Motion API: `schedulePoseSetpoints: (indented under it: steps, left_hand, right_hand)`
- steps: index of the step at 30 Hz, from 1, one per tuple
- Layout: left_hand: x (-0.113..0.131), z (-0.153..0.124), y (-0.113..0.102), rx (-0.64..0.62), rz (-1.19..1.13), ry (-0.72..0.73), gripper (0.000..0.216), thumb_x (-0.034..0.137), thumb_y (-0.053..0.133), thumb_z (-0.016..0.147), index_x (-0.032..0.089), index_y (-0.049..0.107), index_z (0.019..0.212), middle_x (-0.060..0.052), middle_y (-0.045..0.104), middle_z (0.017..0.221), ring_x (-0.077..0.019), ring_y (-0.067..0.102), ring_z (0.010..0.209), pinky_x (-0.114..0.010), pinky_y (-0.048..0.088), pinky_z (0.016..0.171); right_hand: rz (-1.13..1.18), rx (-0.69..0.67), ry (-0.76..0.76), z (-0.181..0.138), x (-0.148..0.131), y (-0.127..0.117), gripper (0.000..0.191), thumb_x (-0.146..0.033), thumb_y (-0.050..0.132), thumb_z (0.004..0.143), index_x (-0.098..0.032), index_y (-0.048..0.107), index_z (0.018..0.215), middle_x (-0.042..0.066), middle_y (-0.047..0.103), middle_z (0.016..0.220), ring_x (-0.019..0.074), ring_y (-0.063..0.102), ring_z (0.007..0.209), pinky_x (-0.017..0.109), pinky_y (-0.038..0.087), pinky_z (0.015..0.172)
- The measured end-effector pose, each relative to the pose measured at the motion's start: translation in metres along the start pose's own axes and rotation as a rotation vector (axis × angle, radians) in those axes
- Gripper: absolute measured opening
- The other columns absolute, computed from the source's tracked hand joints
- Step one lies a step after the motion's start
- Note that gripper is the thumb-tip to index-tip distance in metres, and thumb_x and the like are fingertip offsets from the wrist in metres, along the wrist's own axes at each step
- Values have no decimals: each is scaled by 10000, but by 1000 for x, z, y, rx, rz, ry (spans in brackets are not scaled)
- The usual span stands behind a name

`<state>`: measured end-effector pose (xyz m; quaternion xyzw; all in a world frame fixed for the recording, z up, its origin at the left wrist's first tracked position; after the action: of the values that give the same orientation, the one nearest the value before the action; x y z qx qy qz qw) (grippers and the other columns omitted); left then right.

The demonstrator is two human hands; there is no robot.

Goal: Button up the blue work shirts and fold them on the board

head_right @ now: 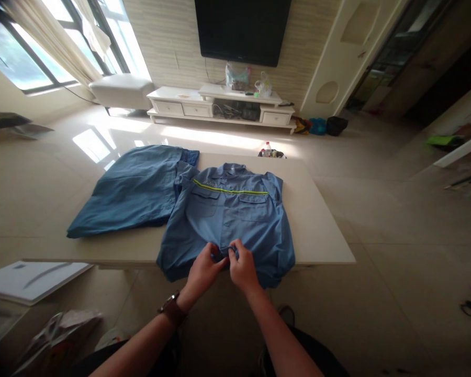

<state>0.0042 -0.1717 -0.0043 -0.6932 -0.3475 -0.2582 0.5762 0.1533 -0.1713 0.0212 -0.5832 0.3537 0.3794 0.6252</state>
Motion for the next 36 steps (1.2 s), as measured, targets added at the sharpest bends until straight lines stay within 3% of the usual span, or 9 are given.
schedulePoseSetpoints:
  steps: [5, 9, 14, 18, 23, 31, 36]
  left_hand:
    - [7, 1, 2, -59, -95, 89, 96, 213, 648, 857, 205, 642, 953, -12, 707, 886, -149, 622, 756, -255, 426, 708]
    - [12, 2, 0, -52, -122, 126, 202, 131, 554, 877, 169, 701, 1010, -27, 690, 831, -155, 605, 743, -260, 437, 712]
    - [14, 2, -1, -20, -14, 192, 265, 151, 516, 919, 157, 732, 1072, -71, 701, 939, -188, 635, 847, -301, 481, 824]
    - [15, 3, -2, -22, 20, 228, 297, 113, 488, 911, 152, 749, 1048, -99, 716, 1010, -210, 655, 930, -321, 490, 893]
    - [16, 4, -7, -10, 21, 227, 307, 117, 476, 902, 158, 747, 1041, -92, 718, 1011, -208, 648, 924, -315, 480, 872]
    - [16, 1, -5, 4, -52, 236, 247, 123, 495, 894, 157, 740, 910, -58, 686, 891, -173, 614, 828, -278, 456, 793]
    - [20, 1, -6, 9, -56, 245, 280, 95, 500, 880, 160, 758, 969, -60, 694, 914, -176, 625, 849, -278, 458, 814]
  right_hand:
    - [35, 50, 22, 2, 0, -3, 169, -379, 440, 932, -232, 522, 940, 5, 600, 792, 200, 592, 746, 310, 448, 734]
    - [4, -26, 17, 4, 1, -3, 243, -400, 638, 826, -224, 577, 982, 11, 640, 861, 202, 608, 813, 306, 464, 781]
    - [-83, -19, -27, 10, 4, -8, 154, -353, 623, 851, -209, 678, 851, 64, 688, 914, 217, 633, 903, 316, 465, 848]
    - [-116, -2, 50, 11, 9, -9, 173, -375, 643, 831, -209, 671, 790, 56, 703, 833, 210, 619, 798, 308, 468, 788]
    - [-58, -81, 60, 10, 9, -4, 175, -367, 596, 833, -206, 663, 843, 30, 703, 803, 189, 594, 728, 291, 465, 756]
    - [-107, -23, 56, 10, 9, -4, 189, -389, 588, 852, -214, 661, 849, 36, 712, 823, 191, 611, 771, 283, 459, 762]
    - [-151, -50, 48, 9, 11, -1, 145, -346, 574, 813, -216, 634, 787, 8, 668, 745, 169, 570, 700, 268, 438, 724]
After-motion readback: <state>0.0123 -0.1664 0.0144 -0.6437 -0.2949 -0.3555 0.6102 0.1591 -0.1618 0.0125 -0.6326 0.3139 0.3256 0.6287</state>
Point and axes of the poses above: each hand's wrist, its own z-axis towards the middle knuckle, its own y-axis out of the palm, x = y × z, the point moved 3 cm from there along z, towards the middle knuckle
